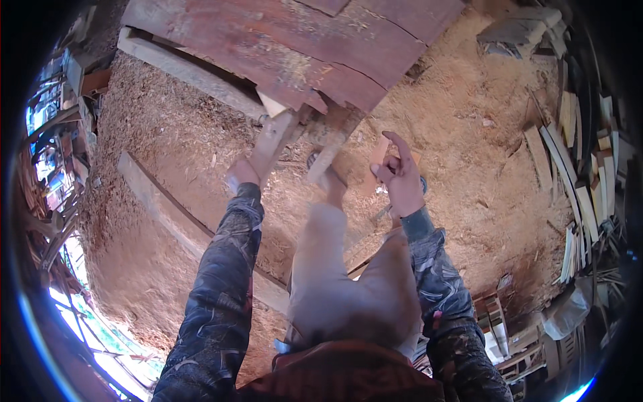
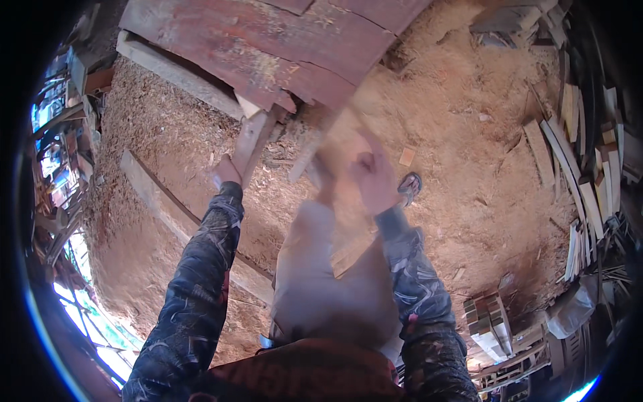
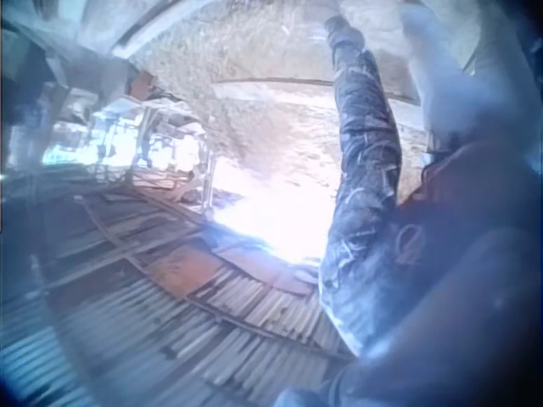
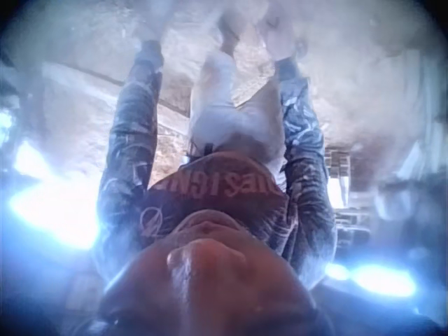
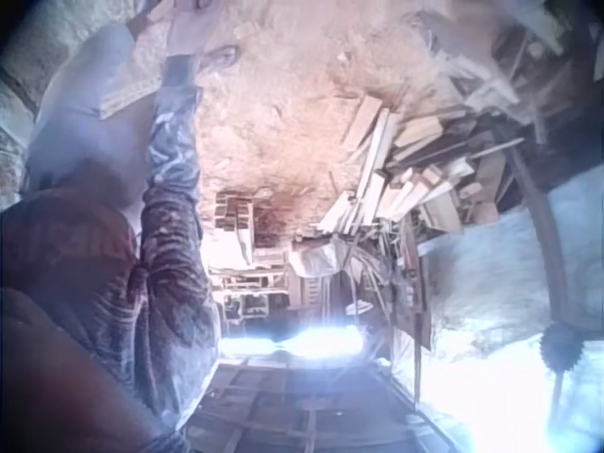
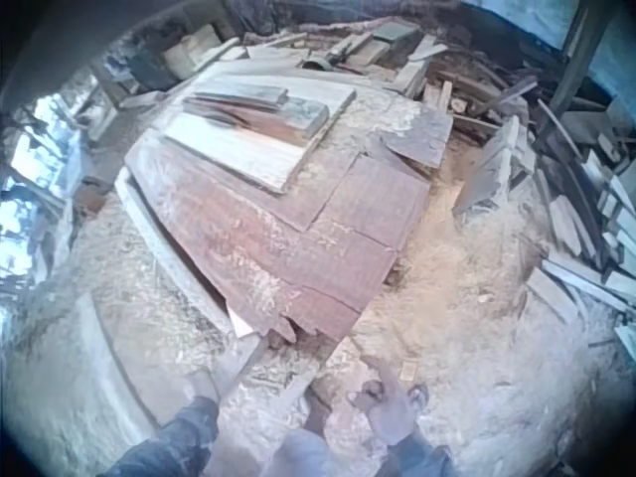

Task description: The person moves wooden boards on a work surface, gathers scraps from the ground, and uses a hammer to pound a wooden piece into a slot.

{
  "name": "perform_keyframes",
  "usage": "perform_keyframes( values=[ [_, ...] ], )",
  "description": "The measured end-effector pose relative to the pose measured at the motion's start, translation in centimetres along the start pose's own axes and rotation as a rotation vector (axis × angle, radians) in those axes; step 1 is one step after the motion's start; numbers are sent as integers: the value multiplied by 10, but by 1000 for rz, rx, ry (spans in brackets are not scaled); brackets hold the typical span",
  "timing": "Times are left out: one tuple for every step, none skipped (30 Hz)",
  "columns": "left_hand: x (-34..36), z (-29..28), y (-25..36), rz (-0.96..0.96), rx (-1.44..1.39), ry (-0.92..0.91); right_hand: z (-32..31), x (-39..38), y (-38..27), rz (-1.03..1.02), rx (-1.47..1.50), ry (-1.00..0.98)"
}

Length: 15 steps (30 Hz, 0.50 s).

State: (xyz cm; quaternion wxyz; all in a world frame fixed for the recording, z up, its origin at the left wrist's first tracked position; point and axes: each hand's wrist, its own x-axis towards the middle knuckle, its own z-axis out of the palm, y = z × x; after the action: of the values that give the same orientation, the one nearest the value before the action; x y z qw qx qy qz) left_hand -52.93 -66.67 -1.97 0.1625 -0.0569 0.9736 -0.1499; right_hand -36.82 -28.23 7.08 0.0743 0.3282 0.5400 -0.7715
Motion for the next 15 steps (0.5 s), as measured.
perform_keyframes(
  values=[
    [-3, -5, -9, -19, -3, 8, 19, 7, -6, -1, 78, 43],
    [-16, -25, 39, -225, -333, -23, 17, 19, -1, 5, 131, 156],
    [-26, -46, 63, -456, -644, -42, 23, 32, 10, 0, 123, 178],
    [-28, -52, 62, -453, -649, -39, 37, 45, 26, -258, -213, 324],
    [-29, -58, 58, -440, -666, -3, 53, 51, 22, -335, -317, 366],
    [-29, -62, 55, -425, -682, 32, 70, 55, 19, -403, -426, 422],
    [-31, -66, 53, -430, -683, 34, 85, 58, 17, -463, -532, 489],
    [-35, -80, 67, -511, -733, -39, 88, 64, 17, -297, -174, 544],
    [-37, -91, 69, -601, -778, -98, 94, 68, 16, -132, 194, 574],
    [-35, -89, 67, -599, -780, -103, 97, 70, 15, -132, 190, 577],
    [-32, -86, 63, -586, -798, -115, 99, 72, 15, -143, 116, 588],
    [-29, -83, 59, -569, -816, -128, 100, 73, 14, -154, 42, 602],
    [-27, -80, 56, -564, -817, -129, 98, 71, 14, -156, 43, 607],
    [-31, -76, 61, -561, -720, -104, 90, 65, 10, -139, 205, 578],
    [-34, -73, 63, -542, -675, -105, 85, 60, 7, -124, 369, 550]
  ],
)
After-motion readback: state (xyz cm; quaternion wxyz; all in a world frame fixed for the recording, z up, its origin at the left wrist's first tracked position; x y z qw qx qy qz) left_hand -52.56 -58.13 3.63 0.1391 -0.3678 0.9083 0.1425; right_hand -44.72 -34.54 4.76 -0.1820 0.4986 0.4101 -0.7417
